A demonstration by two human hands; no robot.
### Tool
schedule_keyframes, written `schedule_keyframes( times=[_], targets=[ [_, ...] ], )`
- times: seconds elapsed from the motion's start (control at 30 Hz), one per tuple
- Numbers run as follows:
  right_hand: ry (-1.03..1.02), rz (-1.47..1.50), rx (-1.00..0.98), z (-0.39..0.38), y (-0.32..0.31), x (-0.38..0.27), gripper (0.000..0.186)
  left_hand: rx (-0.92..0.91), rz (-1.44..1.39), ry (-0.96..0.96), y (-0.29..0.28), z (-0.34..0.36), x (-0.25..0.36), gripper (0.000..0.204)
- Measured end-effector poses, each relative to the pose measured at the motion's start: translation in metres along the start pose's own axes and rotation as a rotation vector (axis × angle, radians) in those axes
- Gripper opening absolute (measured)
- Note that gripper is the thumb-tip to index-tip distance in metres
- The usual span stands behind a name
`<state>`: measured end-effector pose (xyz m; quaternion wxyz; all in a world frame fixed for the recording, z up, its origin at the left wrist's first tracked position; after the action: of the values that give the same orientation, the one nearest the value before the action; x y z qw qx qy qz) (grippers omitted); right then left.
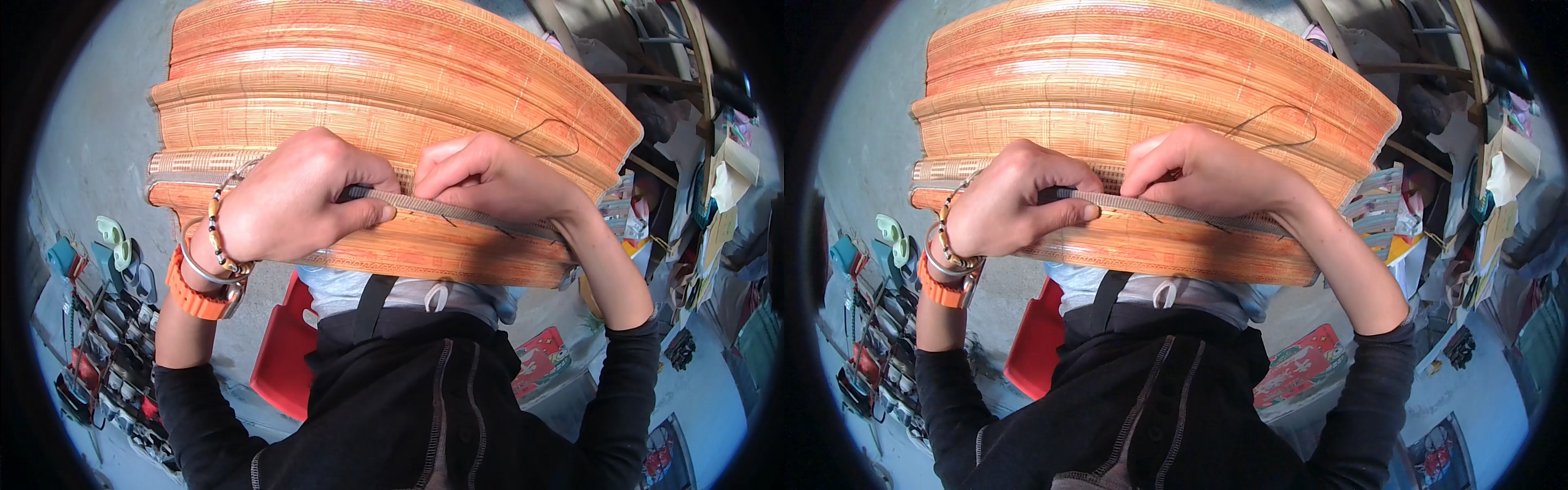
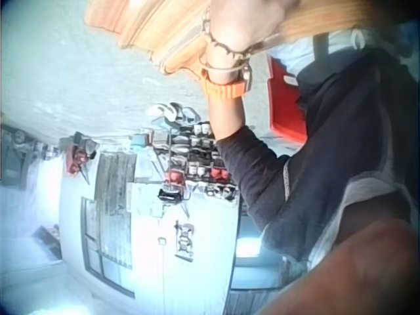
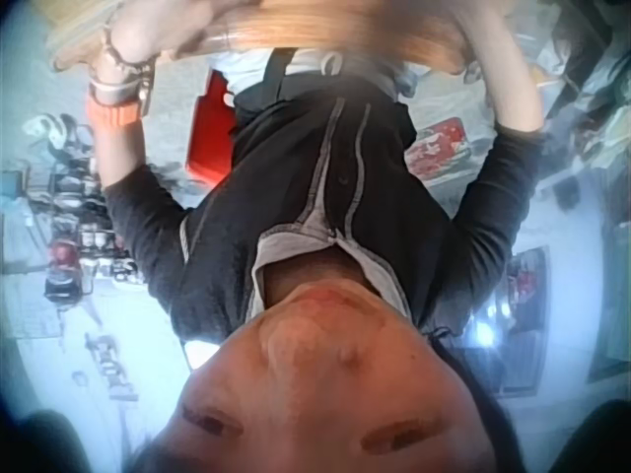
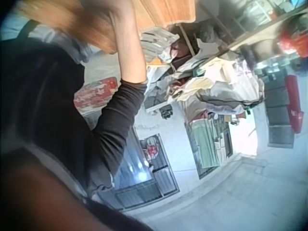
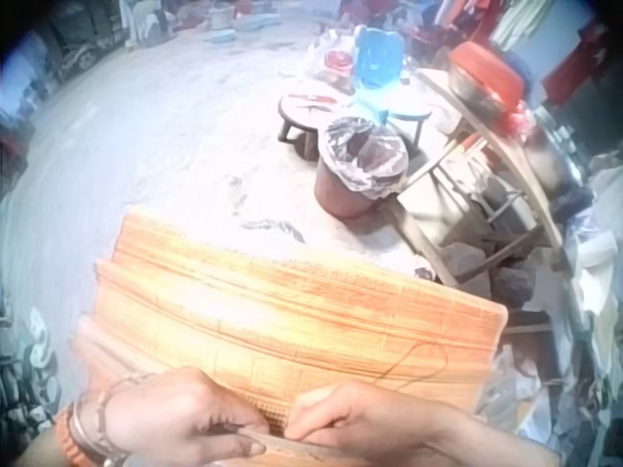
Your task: The person sews a zipper onto the edge of a large, orange woven basket using a needle and thread. They repeatedly insert the needle through the basket's rim and the zipper tape, pulling the thread tight to secure the zipper in place.
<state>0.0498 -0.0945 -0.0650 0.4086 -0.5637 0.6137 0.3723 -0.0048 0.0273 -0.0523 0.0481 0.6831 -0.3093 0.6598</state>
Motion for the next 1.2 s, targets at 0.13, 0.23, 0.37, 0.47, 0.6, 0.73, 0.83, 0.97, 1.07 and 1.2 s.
schedule_keyframes(
  times=[0.13, 0.23, 0.37, 0.47, 0.6, 0.73, 0.83, 0.97, 1.07, 1.2],
  targets=[
    [0.012, -0.084, 0.095, 0.005, 0.0, 0.0, 0.008, -0.042, -0.053, -0.105, -0.002, 0.004, 0.0, 0.009],
    [0.224, -0.045, 0.115, 0.009, 0.001, -0.001, 0.009, -0.03, -0.072, -0.096, -0.003, 0.002, -0.003, 0.01],
    [0.266, 0.114, 0.108, 0.007, 0.003, 0.004, 0.01, -0.009, -0.125, -0.01, 0.0, 0.002, -0.007, 0.012],
    [0.262, 0.134, 0.116, 0.005, 0.001, 0.008, 0.012, 0.002, -0.089, -0.001, 0.0, 0.004, -0.011, 0.014],
    [0.207, 0.005, 0.097, 0.005, -0.002, 0.004, 0.017, -0.032, -0.121, -0.064, -0.002, 0.005, -0.01, 0.015],
    [0.267, 0.097, 0.115, 0.002, 0.0, 0.006, 0.015, -0.031, -0.138, -0.094, -0.002, 0.005, -0.011, 0.015],
    [0.342, 0.239, 0.239, -0.007, -0.005, 0.003, 0.011, -0.062, -0.075, -0.147, -0.003, 0.004, -0.013, 0.016],
    [-0.027, -0.662, 0.524, -0.026, 0.003, -0.048, 0.011, -0.127, -0.05, -0.158, 0.0, 0.007, -0.023, 0.019],
    [-0.277, -0.899, 0.514, -0.025, 0.044, -0.054, 0.02, -0.193, -0.093, -0.258, -0.004, 0.007, -0.025, 0.021],
    [-0.294, -0.881, 0.581, -0.013, 0.048, -0.051, 0.018, -0.193, -0.09, -0.276, -0.011, 0.0, -0.028, 0.025]
  ],
)
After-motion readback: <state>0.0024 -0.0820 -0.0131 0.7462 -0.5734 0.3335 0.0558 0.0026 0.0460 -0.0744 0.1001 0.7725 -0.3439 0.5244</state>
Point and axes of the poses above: each hand's wrist, its own z-axis towards the middle knuckle, its own y-axis out of the palm, x = y × z, the point moved 7 cm from there along z, towards the middle knuckle, and after that the axes turned 3 degrees about y, right-handed, at the moved point
